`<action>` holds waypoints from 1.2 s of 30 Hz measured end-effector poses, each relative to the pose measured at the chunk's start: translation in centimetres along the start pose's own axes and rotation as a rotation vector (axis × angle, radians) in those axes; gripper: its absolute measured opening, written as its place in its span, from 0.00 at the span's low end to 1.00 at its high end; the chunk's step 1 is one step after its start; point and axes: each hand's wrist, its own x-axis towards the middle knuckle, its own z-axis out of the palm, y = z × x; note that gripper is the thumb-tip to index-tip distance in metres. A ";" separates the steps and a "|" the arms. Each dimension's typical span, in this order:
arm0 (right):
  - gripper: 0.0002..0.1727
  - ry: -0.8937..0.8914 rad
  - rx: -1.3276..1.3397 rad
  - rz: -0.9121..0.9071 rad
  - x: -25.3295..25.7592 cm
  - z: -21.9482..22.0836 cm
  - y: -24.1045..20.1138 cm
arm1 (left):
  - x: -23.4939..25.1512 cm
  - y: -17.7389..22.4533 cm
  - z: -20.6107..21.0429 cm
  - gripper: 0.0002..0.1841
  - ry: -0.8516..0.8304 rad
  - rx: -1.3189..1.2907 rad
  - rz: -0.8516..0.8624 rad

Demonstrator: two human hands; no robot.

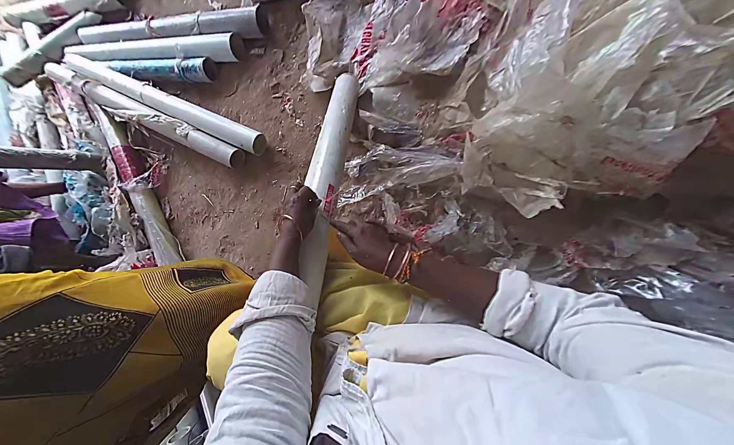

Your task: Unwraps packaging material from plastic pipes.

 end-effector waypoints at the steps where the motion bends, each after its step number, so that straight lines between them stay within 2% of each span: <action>1: 0.26 -0.002 0.002 0.021 0.2 0.2 -0.2 | 0.0 -0.4 0.1 0.11 0.017 -0.022 0.031; 4: 0.26 -0.029 -0.018 0.074 0.9 0.4 -0.9 | 0.1 -1.2 0.4 0.10 0.046 -0.049 0.093; 9: 0.27 0.004 -0.059 0.113 3.3 1.0 -0.8 | 0.1 -1.3 0.1 0.13 0.018 -0.026 0.076; 13: 0.26 0.139 -0.042 0.347 7.0 -1.6 3.3 | -0.2 -1.0 0.2 0.13 0.034 -0.049 0.032; 16: 0.26 0.238 0.010 0.191 4.4 -2.2 3.0 | 0.0 -1.2 0.0 0.15 0.049 -0.093 -0.015; 19: 0.23 0.198 0.017 -0.037 0.7 -0.8 0.5 | 0.3 -1.4 0.1 0.15 0.054 -0.150 -0.034; 23: 0.25 -0.014 -0.061 0.004 1.9 -0.2 -1.3 | 0.1 -1.6 0.2 0.15 0.058 -0.170 0.004; 25: 0.25 -0.029 -0.113 0.035 3.7 -0.2 -1.4 | 0.0 -1.7 0.2 0.15 0.112 -0.220 0.043; 27: 0.24 -0.012 -0.166 0.086 5.1 -0.4 -1.5 | -0.1 -1.4 0.3 0.14 0.272 -0.434 0.109; 29: 0.25 -0.020 -0.208 0.221 6.4 -1.7 -1.1 | 0.4 -0.9 0.4 0.10 0.444 -0.660 0.191; 30: 0.24 -0.005 -0.197 0.284 6.8 -2.4 -0.5 | 0.5 -1.1 0.5 0.09 0.477 -0.688 0.177; 32: 0.25 0.079 -0.147 0.288 6.7 -3.4 0.9 | 0.5 -2.1 0.1 0.15 0.433 -0.564 0.047; 34: 0.26 0.135 -0.105 0.183 4.7 -3.4 1.1 | 0.3 -2.3 -0.5 0.20 0.292 -0.401 -0.085; 36: 0.25 0.146 -0.039 0.091 2.7 -2.6 0.8 | 0.1 -2.3 -1.0 0.15 0.135 -0.281 -0.116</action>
